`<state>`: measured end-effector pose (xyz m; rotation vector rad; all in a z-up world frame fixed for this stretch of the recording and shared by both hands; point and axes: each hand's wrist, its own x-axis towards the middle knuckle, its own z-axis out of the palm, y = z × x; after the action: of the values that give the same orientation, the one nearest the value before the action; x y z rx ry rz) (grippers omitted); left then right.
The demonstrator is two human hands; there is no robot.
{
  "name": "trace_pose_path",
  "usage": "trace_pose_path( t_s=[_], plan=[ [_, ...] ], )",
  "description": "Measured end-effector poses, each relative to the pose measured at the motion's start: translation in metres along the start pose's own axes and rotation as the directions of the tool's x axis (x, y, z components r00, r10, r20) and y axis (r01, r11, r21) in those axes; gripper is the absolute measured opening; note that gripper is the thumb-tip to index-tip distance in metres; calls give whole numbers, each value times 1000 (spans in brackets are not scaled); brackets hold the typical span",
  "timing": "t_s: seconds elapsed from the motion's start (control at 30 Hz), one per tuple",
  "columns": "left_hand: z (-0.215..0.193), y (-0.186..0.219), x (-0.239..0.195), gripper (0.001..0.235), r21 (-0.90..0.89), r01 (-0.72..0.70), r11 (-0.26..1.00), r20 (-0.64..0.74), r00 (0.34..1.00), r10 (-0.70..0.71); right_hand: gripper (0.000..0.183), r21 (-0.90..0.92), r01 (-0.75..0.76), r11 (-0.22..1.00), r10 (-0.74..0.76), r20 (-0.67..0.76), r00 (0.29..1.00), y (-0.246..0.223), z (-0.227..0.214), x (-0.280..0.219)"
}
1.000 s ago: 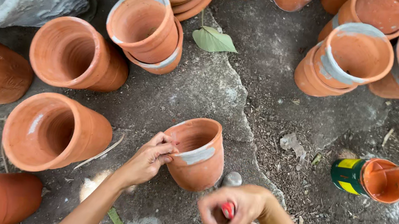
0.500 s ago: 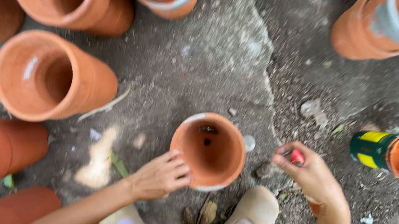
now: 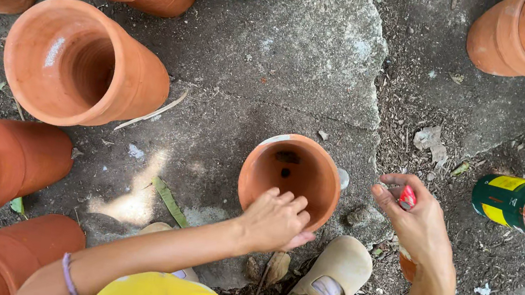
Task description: The person paints white stripes onto terracotta pots using a paintbrush and a container of white paint.
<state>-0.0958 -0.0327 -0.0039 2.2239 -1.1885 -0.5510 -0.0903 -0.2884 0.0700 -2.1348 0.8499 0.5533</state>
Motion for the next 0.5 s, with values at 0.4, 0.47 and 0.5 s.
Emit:
trace_pose_path(
  t_s=[0.4,0.47,0.5],
  plan=[
    [-6,-70,-54,104,-905,404,132,225,720,-657,89,3,94,996,-90,327,941,21,70,10],
    [6,-65,-56,89,-956,286,-70,275,782,-559,69,144,34,989,-82,339,937,23,75,7],
    [6,-67,-57,87,-950,307,-54,285,785,-550,61,215,5,977,-80,343,936,23,76,6]
  ],
)
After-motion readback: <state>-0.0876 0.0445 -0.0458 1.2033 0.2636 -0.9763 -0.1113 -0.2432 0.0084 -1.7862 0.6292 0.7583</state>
